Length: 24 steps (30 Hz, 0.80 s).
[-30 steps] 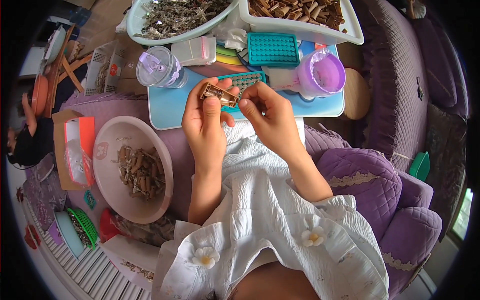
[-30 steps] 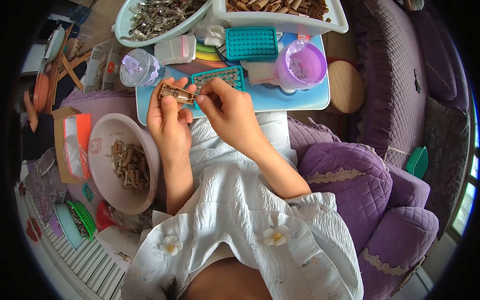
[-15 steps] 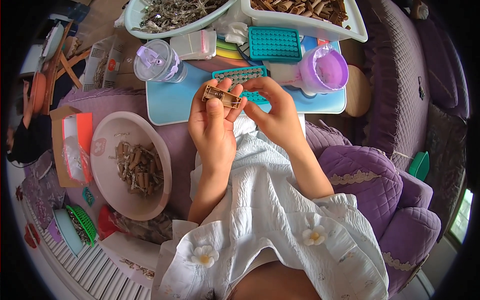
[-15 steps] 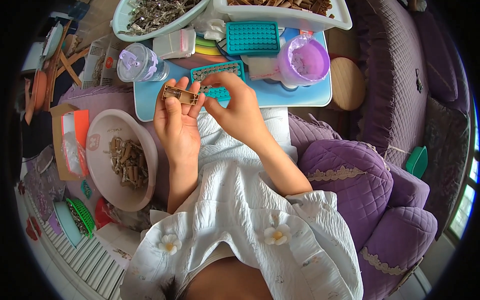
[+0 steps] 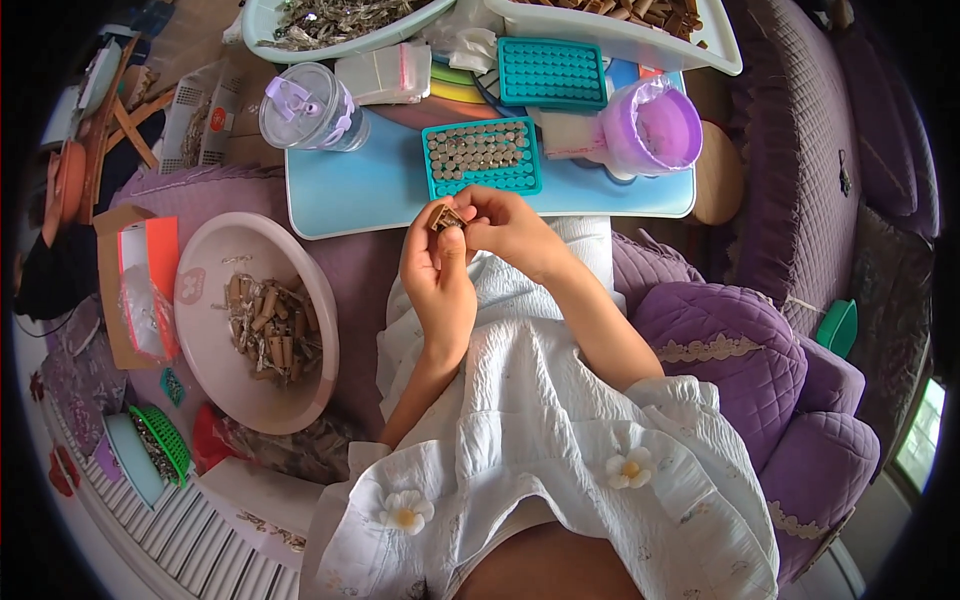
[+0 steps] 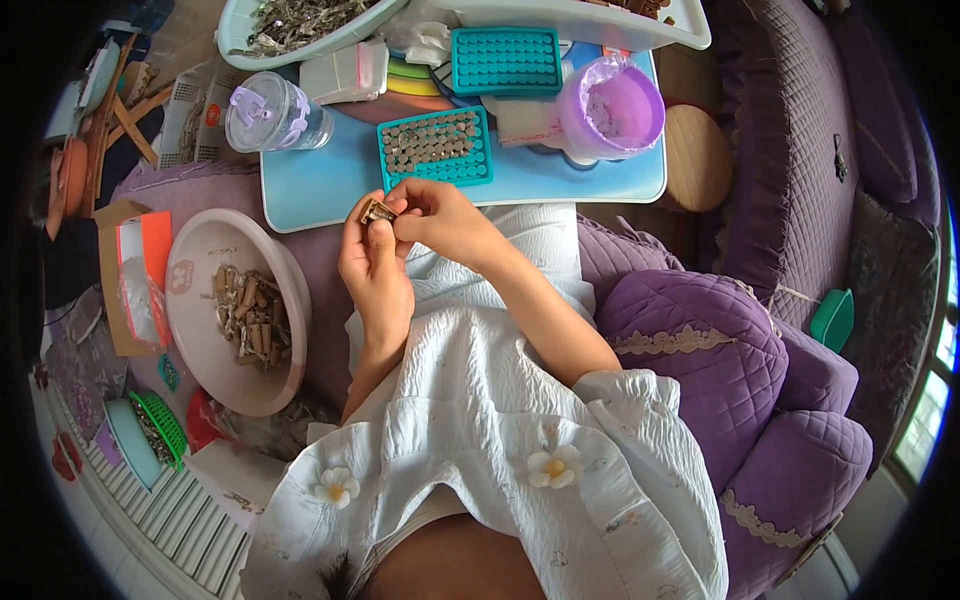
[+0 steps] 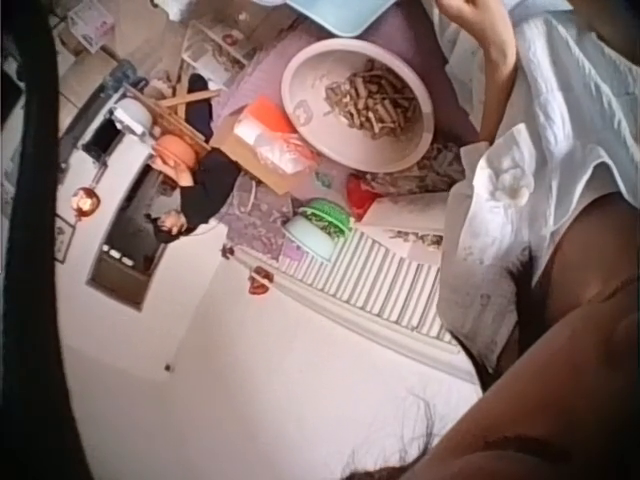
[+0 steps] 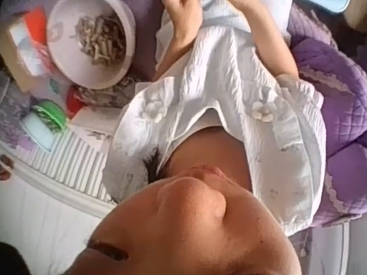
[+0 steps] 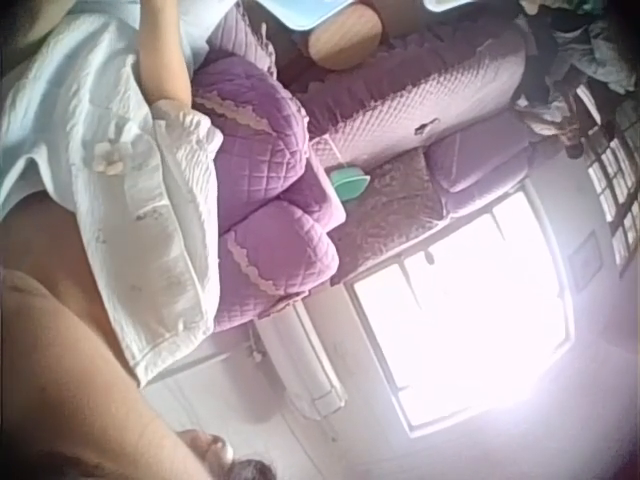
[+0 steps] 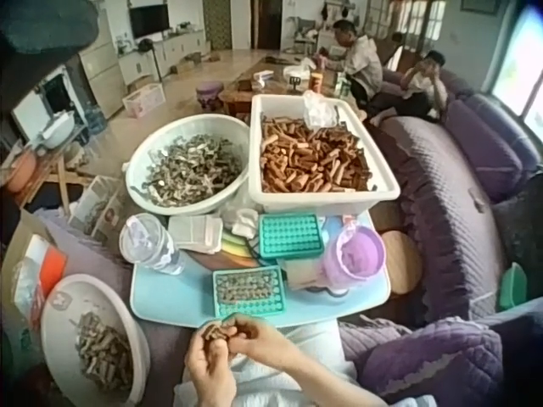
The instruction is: The person assembles small components by hand, placing metal discs into cylindrical tubes.
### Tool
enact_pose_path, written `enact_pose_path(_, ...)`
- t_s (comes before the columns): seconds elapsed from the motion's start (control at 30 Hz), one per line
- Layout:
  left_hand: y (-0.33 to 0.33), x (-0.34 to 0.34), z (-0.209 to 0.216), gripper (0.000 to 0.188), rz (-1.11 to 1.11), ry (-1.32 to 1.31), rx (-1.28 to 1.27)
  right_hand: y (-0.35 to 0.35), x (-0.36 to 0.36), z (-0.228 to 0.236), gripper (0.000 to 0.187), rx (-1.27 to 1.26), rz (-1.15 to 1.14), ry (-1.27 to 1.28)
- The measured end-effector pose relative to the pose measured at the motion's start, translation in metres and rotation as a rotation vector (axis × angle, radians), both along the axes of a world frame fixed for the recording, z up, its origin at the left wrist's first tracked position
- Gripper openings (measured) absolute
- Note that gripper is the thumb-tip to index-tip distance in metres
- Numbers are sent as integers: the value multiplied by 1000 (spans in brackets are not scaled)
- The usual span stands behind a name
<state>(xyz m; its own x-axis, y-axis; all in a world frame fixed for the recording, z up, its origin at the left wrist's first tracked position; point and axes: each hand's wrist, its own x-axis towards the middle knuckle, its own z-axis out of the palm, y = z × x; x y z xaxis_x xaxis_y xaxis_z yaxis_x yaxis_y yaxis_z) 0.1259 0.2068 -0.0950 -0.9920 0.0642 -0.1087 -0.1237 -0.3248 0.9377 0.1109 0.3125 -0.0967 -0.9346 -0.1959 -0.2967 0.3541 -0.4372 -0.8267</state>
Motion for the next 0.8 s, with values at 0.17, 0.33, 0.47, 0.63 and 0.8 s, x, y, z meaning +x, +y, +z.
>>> enact_pose_path(0.17,-6,-4,5,32,61,-92,54,-10,4,-16,17,-110,78,-154)
enact_pose_path(0.33,-23,-16,7,33,75,-133,129,5,1,-21,14,153,-73,99)
enact_pose_path(0.47,-32,-23,9,31,66,-124,134,49,-24,-35,10,1139,-470,330)
enact_pose_path(0.63,-24,-24,11,32,-64,-193,221,71,-52,-51,13,1327,-399,472)
enact_pose_path(0.8,-20,-24,14,31,-110,-234,237,77,-57,-57,13,1424,-257,520)
